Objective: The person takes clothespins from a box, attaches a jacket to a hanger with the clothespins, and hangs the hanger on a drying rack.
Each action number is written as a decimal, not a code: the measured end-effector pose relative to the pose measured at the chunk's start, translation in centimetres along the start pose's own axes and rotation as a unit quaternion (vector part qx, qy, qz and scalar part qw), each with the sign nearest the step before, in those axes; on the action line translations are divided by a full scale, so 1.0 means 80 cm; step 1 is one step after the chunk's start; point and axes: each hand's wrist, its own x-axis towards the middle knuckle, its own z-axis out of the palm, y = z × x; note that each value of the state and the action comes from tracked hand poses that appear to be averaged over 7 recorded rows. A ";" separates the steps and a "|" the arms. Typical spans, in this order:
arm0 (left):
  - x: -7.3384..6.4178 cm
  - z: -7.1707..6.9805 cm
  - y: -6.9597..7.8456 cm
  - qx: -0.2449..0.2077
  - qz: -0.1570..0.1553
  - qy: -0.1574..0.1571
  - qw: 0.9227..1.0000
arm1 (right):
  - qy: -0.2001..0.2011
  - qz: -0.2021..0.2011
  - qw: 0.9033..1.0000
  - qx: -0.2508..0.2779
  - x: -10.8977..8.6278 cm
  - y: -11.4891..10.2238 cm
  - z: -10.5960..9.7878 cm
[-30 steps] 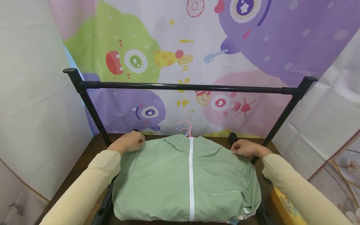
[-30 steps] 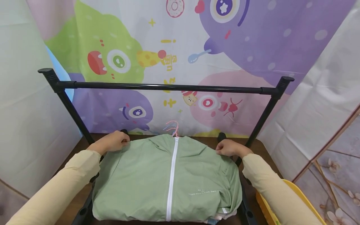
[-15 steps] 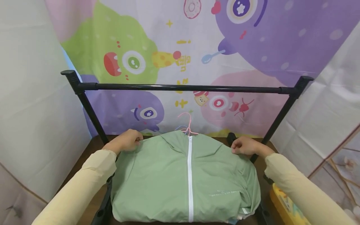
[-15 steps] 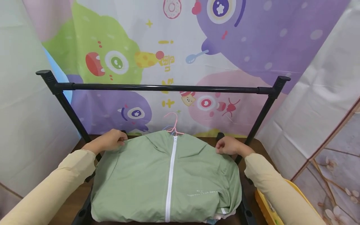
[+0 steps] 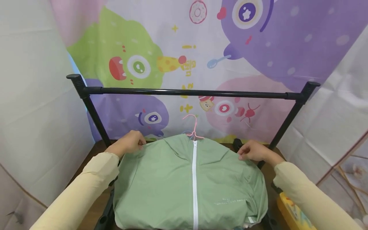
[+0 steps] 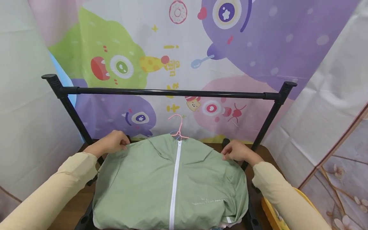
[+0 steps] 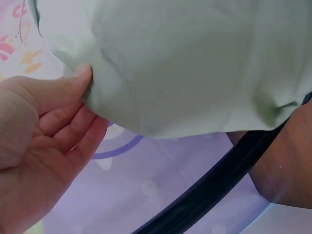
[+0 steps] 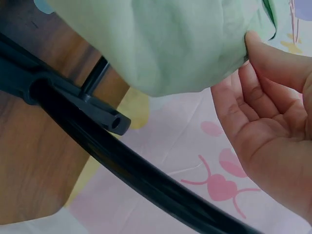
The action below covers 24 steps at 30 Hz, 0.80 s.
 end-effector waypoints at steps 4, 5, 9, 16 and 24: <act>-0.005 -0.005 -0.004 0.003 0.025 -0.004 1.000 | 0.008 -0.013 1.000 0.012 -0.006 0.001 -0.001; -0.006 -0.005 -0.005 0.006 0.030 -0.003 1.000 | 0.010 -0.017 1.000 0.014 -0.007 0.001 -0.001; -0.011 -0.008 -0.009 0.016 0.039 0.000 0.999 | 0.015 -0.024 0.999 0.022 -0.009 0.002 -0.002; -0.019 -0.009 -0.010 0.001 0.039 0.001 0.999 | 0.018 -0.021 0.999 0.031 -0.019 0.000 0.003; -0.024 -0.023 -0.004 -0.009 0.041 -0.012 0.999 | 0.022 -0.019 0.999 0.014 -0.028 -0.014 -0.009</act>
